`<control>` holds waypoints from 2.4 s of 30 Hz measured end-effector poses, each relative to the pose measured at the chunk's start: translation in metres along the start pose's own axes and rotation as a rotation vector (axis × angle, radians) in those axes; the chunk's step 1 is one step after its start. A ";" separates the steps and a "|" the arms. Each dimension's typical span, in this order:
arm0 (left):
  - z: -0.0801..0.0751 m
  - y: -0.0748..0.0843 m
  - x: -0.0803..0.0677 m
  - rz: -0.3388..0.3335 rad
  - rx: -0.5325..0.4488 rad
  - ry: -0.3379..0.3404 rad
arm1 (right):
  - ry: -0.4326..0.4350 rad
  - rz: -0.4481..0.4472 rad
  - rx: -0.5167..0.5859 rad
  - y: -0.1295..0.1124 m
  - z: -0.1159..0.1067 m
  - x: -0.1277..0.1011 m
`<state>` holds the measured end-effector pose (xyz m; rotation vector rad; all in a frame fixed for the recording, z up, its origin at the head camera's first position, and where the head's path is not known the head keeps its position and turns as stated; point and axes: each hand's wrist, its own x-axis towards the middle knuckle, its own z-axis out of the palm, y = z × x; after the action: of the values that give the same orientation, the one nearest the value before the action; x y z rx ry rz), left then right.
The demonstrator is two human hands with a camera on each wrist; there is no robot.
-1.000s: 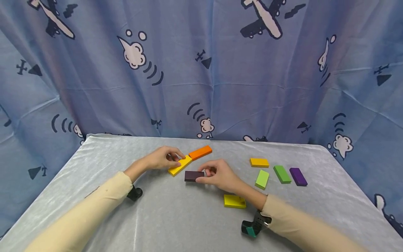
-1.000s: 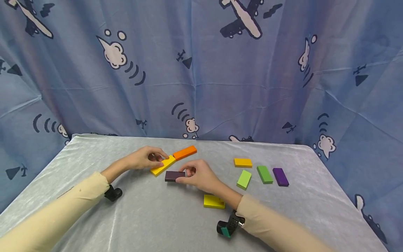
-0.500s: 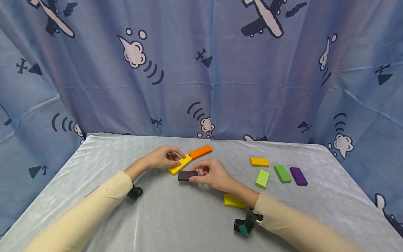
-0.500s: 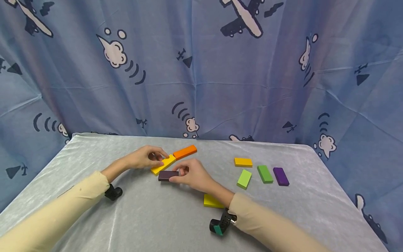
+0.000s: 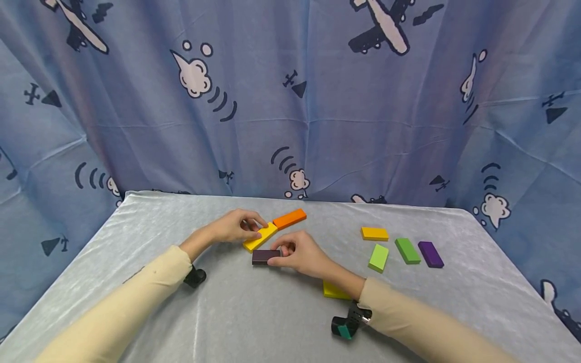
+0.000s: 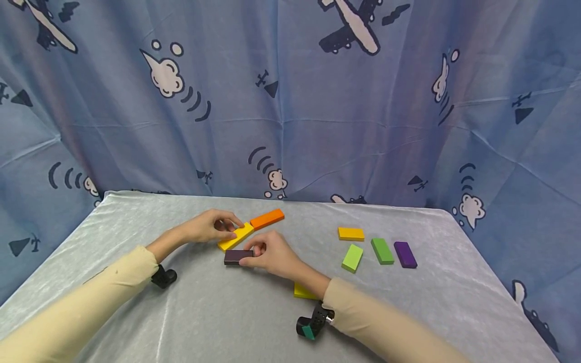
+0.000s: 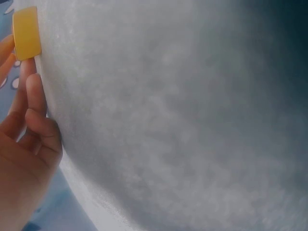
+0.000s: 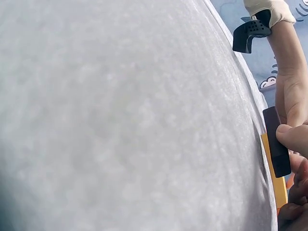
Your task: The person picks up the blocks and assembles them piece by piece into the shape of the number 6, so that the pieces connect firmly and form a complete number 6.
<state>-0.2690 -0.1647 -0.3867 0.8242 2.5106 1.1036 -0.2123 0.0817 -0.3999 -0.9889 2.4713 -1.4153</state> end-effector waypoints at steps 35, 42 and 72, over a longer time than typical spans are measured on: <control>0.000 0.001 -0.001 -0.014 0.005 -0.002 | -0.010 0.017 -0.029 0.000 0.005 0.007; 0.000 0.000 0.000 -0.005 0.008 -0.005 | -0.011 0.015 -0.031 0.001 0.005 0.007; 0.002 -0.001 0.000 -0.024 0.013 0.004 | 0.001 0.073 0.027 0.006 -0.011 0.002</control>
<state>-0.2691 -0.1640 -0.3886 0.7941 2.5270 1.0832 -0.2217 0.0905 -0.3983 -0.8831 2.4559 -1.4226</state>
